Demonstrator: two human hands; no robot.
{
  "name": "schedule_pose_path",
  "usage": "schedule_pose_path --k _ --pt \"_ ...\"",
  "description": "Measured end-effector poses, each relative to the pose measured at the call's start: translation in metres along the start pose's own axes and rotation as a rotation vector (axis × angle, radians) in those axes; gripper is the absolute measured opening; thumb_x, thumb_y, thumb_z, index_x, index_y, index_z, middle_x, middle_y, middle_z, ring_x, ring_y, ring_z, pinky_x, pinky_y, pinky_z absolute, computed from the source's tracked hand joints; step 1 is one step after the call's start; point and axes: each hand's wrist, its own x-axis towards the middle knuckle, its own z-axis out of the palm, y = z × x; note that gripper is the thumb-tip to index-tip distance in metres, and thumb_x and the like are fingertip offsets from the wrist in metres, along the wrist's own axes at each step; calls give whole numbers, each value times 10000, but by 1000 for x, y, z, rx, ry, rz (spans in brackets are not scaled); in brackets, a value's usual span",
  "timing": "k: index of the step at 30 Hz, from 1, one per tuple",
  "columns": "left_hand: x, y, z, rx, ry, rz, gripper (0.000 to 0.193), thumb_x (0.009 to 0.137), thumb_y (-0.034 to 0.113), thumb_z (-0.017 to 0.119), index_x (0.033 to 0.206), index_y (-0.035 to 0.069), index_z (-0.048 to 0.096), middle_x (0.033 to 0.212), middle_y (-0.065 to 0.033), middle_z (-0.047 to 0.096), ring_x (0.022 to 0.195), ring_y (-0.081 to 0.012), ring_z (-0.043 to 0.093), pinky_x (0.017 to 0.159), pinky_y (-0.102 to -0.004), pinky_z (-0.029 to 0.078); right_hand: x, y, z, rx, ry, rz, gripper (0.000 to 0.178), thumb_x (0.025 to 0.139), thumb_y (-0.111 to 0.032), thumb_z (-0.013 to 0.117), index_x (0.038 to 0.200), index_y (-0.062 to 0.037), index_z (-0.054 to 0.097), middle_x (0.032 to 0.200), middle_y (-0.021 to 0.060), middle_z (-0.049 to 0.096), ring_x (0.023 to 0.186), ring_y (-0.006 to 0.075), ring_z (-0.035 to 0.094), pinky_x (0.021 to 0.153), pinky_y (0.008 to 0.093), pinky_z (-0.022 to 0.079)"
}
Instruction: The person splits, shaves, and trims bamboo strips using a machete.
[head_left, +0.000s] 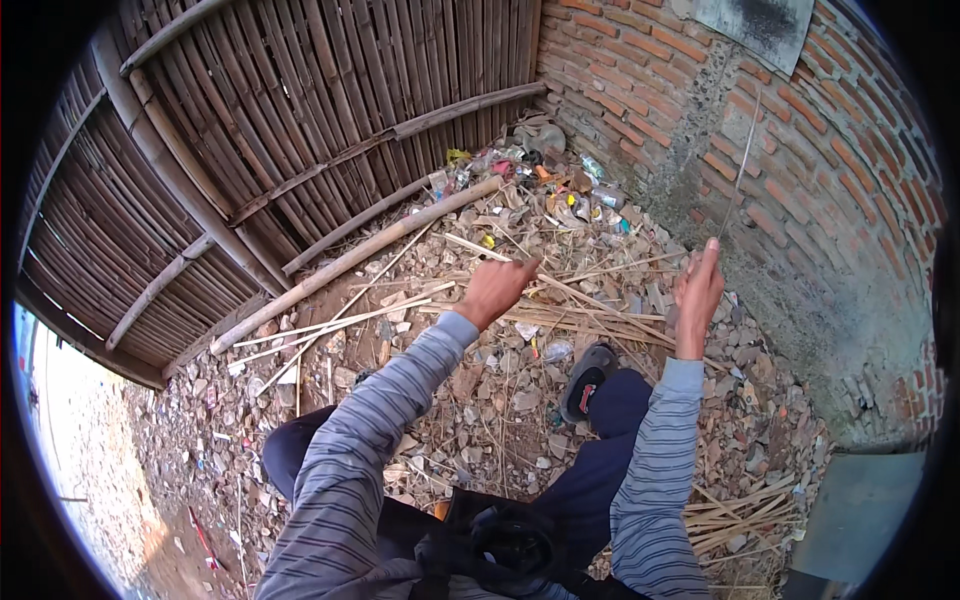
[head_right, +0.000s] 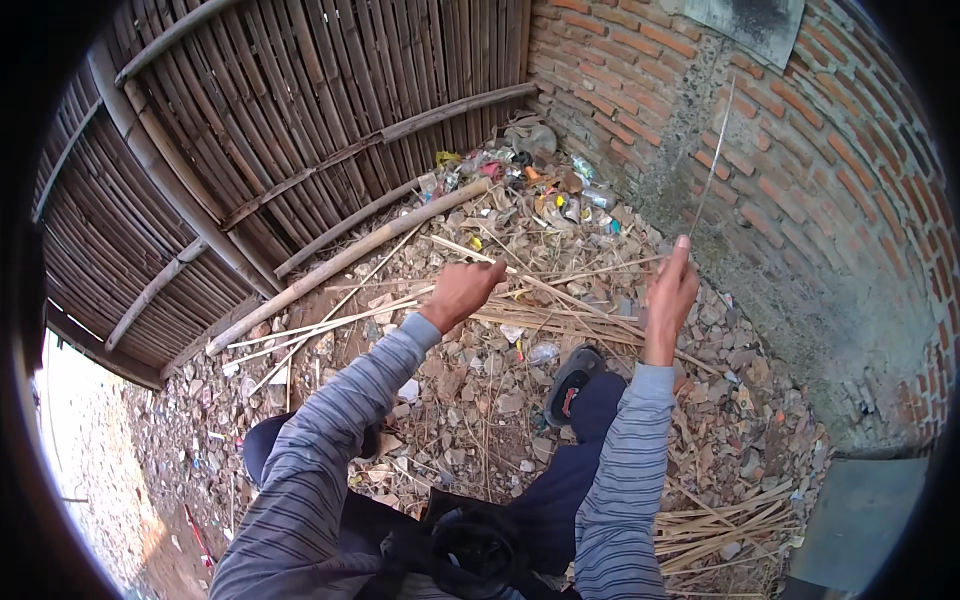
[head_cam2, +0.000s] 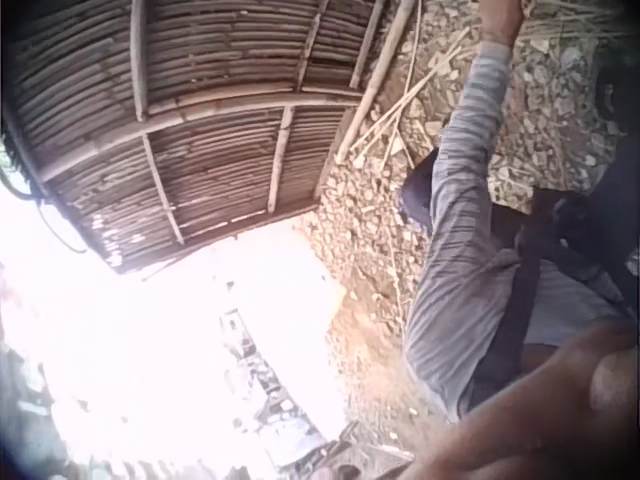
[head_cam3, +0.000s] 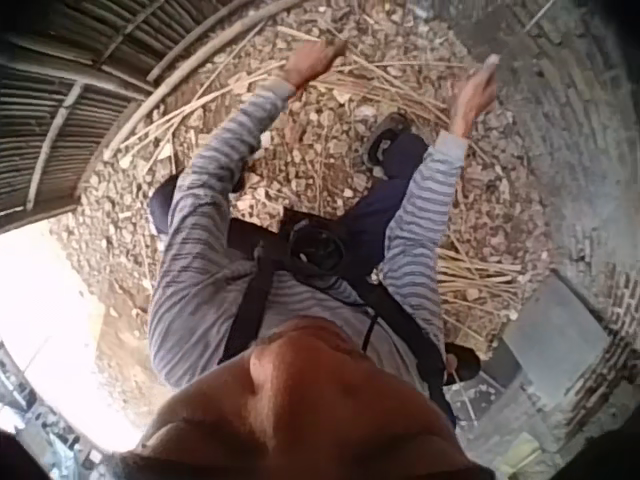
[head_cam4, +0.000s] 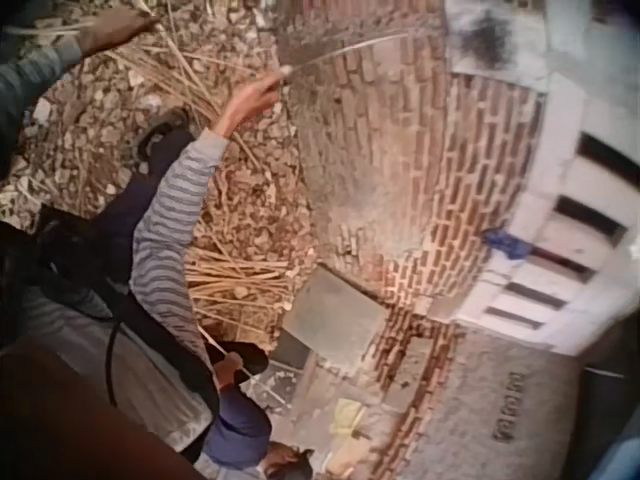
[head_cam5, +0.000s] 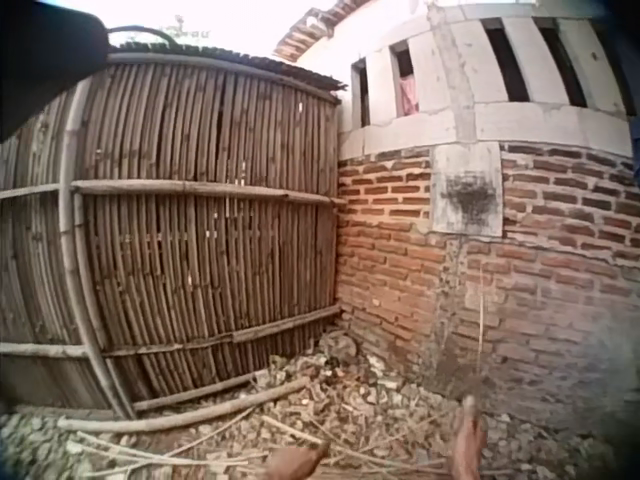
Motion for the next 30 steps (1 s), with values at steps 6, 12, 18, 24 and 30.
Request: schedule_pose_path --k 6,12,18,24,30 --pt "86 -15 7 267 302 -12 662 937 607 663 1419 167 552 1387 -177 620 1346 -348 566 1214 -630 265 -10 0 6 -40 -72 -53 564 1075 -570 509 737 -122 450 566 -49 353 418 63 357 380 256 271" --pt "-24 -177 -13 -147 -377 -222 618 982 599 623 1338 96 654 1235 -248 709 1216 -415 649 1046 -527 481 -20 -5 3 -158 -191 15 558 1076 -569 508 740 -127 460 591 -52 362 424 60 356 383 248 263" --pt "-453 -371 55 -143 -35 -1011 583 881 436 753 1221 -24 638 1171 -323 697 1146 -465 665 969 -517 536 -38 8 23 -240 -276 3 541 1087 -544 506 744 -128 469 602 -51 363 441 52 348 401 248 258" --pt "-743 -228 150 -216 -719 -1632 1058 679 719 839 1378 -40 607 1288 -231 681 1213 -345 646 1025 -429 526 -36 28 6 -446 -358 -98 568 1085 -539 519 713 -112 473 606 -39 373 459 53 335 442 277 258" --pt "-790 -71 202 -290 -623 -1860 830 834 632 771 1341 -17 664 1304 -238 704 1233 -342 671 1057 -479 516 -49 43 35 -547 -507 15 582 1075 -555 534 716 -98 491 593 -36 401 497 80 401 483 298 319"
